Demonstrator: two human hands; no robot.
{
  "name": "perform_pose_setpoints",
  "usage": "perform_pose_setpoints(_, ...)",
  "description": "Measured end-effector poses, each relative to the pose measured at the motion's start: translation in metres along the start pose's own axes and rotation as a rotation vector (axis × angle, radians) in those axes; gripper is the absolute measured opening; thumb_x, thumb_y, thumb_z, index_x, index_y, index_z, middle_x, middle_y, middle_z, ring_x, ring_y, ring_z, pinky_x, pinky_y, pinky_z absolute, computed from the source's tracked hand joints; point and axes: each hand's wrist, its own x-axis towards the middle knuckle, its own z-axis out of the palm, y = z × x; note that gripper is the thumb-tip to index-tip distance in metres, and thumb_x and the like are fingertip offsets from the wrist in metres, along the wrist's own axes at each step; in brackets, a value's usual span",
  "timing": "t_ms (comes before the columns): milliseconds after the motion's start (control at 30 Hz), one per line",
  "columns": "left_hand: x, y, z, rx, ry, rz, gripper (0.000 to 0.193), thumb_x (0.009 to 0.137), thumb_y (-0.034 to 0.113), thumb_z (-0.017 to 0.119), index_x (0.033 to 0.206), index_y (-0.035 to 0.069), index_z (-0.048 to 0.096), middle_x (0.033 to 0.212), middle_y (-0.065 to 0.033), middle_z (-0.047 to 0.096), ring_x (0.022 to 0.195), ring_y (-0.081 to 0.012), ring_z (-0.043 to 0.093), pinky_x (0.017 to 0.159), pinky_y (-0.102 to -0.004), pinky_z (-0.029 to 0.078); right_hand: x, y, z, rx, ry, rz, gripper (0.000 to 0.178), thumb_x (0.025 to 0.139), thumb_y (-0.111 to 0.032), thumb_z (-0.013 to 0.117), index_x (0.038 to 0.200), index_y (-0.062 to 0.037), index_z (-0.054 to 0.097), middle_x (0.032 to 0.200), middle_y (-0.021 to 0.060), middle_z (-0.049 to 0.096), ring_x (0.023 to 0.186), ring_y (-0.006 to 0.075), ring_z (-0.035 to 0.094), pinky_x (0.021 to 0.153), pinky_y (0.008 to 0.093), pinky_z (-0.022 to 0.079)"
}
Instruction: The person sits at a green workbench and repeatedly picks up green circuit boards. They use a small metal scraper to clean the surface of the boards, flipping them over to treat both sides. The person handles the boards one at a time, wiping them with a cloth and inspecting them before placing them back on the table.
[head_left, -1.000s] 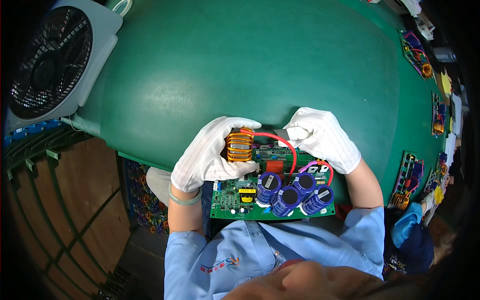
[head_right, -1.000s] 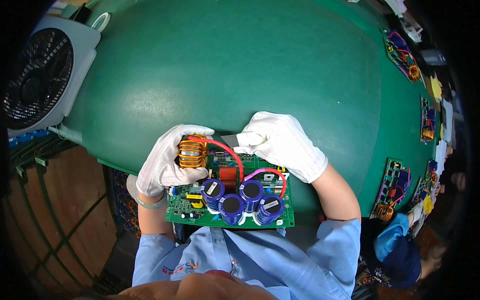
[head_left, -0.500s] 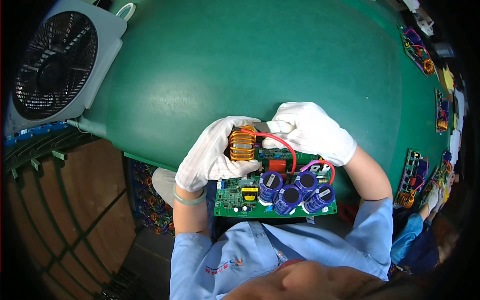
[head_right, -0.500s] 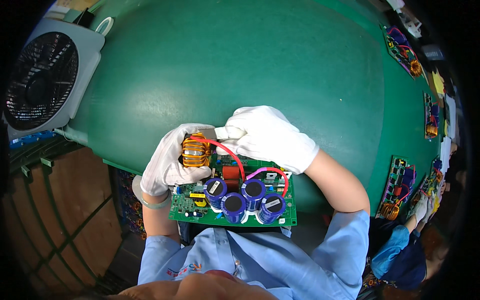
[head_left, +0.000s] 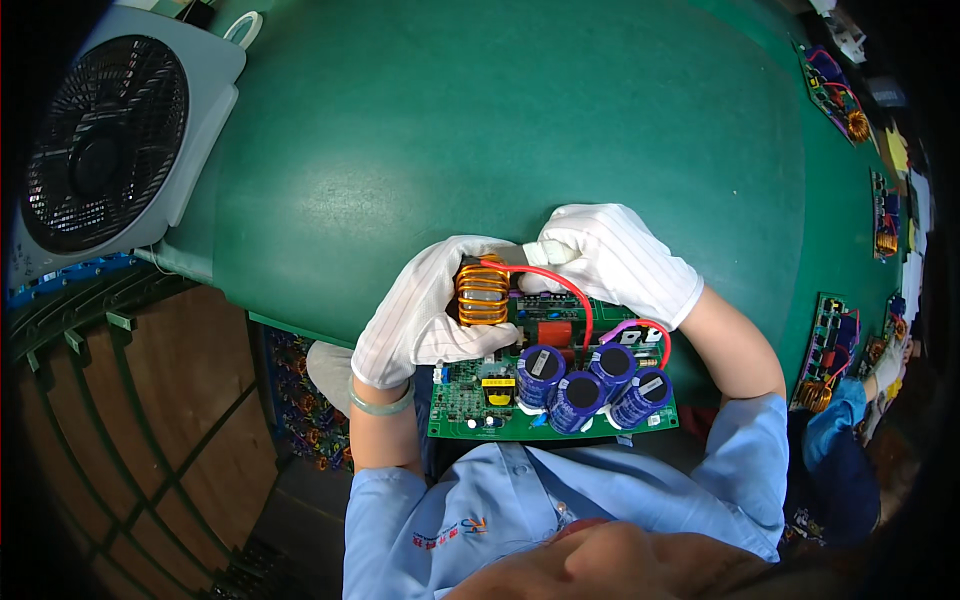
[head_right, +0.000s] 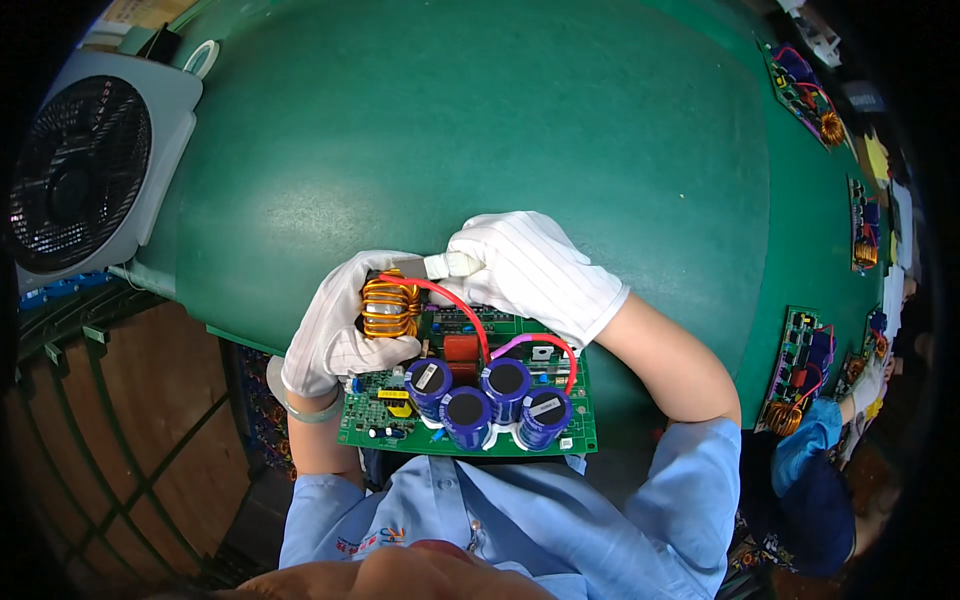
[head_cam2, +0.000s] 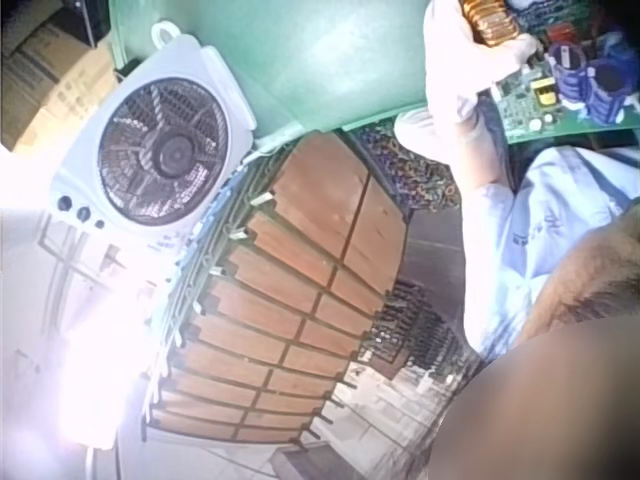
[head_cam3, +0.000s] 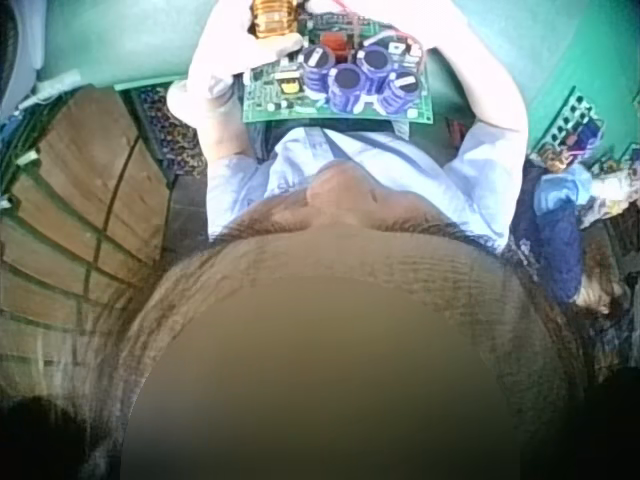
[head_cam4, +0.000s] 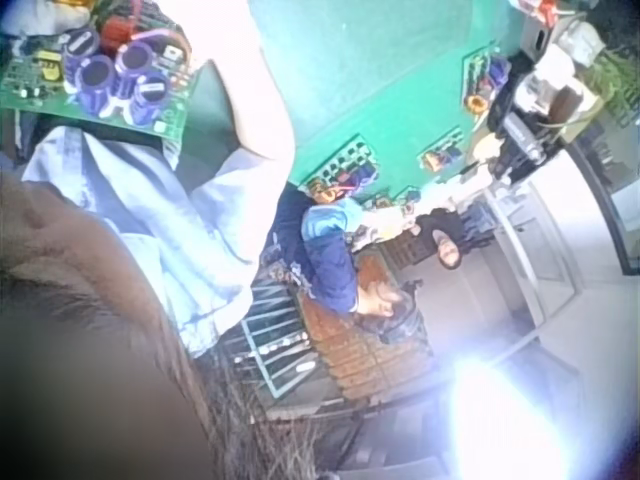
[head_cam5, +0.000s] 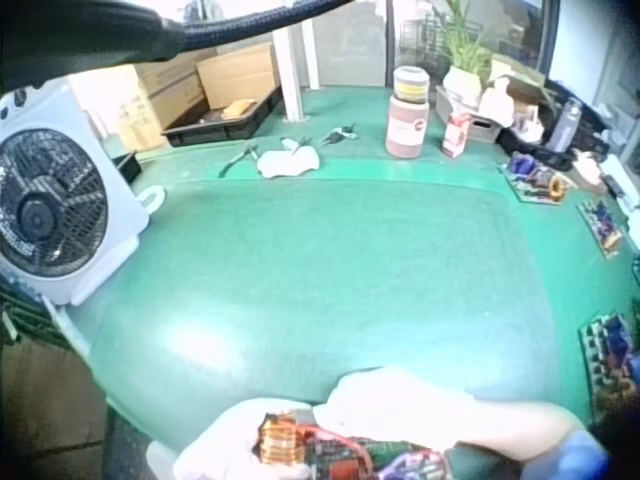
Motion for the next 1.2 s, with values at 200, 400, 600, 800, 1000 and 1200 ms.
perform_pose_setpoints(200,-0.002,-0.002,0.002,-0.007,0.012,-0.062,0.065,0.058,0.025,0.087,0.113,0.001,0.06,0.102,-0.0139,0.067,0.09,-0.028,0.066,0.083,-0.0378,0.052,0.0,-0.002,-0.001,0.023,0.04,0.035,0.027,0.08,-0.032,0.072,0.078,-0.007,0.06,0.075,0.0119,0.058,0.071,0.0349,0.059,0.06,0.0449,0.045)
perform_pose_setpoints(400,0.0,0.004,-0.001,0.041,0.01,-0.028,0.063,0.06,0.021,0.081,0.115,0.001,0.06,0.101,-0.0122,0.067,0.091,-0.0231,0.065,0.084,-0.0338,0.051,-0.008,0.006,-0.021,0.028,-0.079,0.033,0.037,0.086,-0.038,0.068,0.067,-0.0078,0.061,0.066,0.0113,0.056,0.064,0.0337,0.058,0.058,0.0439,0.046)
perform_pose_setpoints(600,-0.001,-0.001,0.001,0.054,0.022,-0.003,0.063,0.06,0.022,0.08,0.116,0.001,0.06,0.101,-0.0114,0.067,0.092,-0.0219,0.066,0.083,-0.033,0.051,-0.014,0.0,-0.01,-0.007,-0.04,-0.01,0.021,0.08,-0.026,0.068,0.068,-0.009,0.063,0.068,0.0099,0.058,0.067,0.0318,0.059,0.057,0.044,0.046)
perform_pose_setpoints(800,0.0,0.001,0.0,0.082,-0.003,0.008,0.062,0.061,0.029,0.082,0.112,0.002,0.06,0.096,-0.0155,0.066,0.087,-0.0316,0.065,0.079,-0.0383,0.052,-0.01,0.001,-0.002,0.061,0.074,-0.092,0.011,0.072,-0.019,0.068,0.069,-0.0085,0.064,0.068,0.0104,0.057,0.067,0.032,0.058,0.058,0.0431,0.046)
perform_pose_setpoints(1000,0.006,-0.001,-0.003,0.097,-0.055,0.102,0.057,0.064,0.032,0.081,0.108,0.003,0.059,0.087,-0.0163,0.063,0.08,-0.0359,0.062,0.074,-0.0413,0.051,-0.01,-0.001,0.0,0.142,0.085,-0.089,0.012,0.069,-0.019,0.067,0.069,-0.0076,0.064,0.067,0.0102,0.056,0.066,0.0318,0.057,0.057,0.0424,0.046)
perform_pose_setpoints(1200,0.008,-0.005,-0.003,0.06,-0.076,0.127,0.054,0.066,0.032,0.08,0.107,0.003,0.058,0.086,-0.016,0.062,0.079,-0.0361,0.062,0.074,-0.0416,0.051,-0.009,0.002,0.002,0.124,0.082,-0.089,0.014,0.067,-0.021,0.066,0.067,-0.0075,0.062,0.065,0.0111,0.055,0.065,0.0322,0.056,0.057,0.0421,0.046)
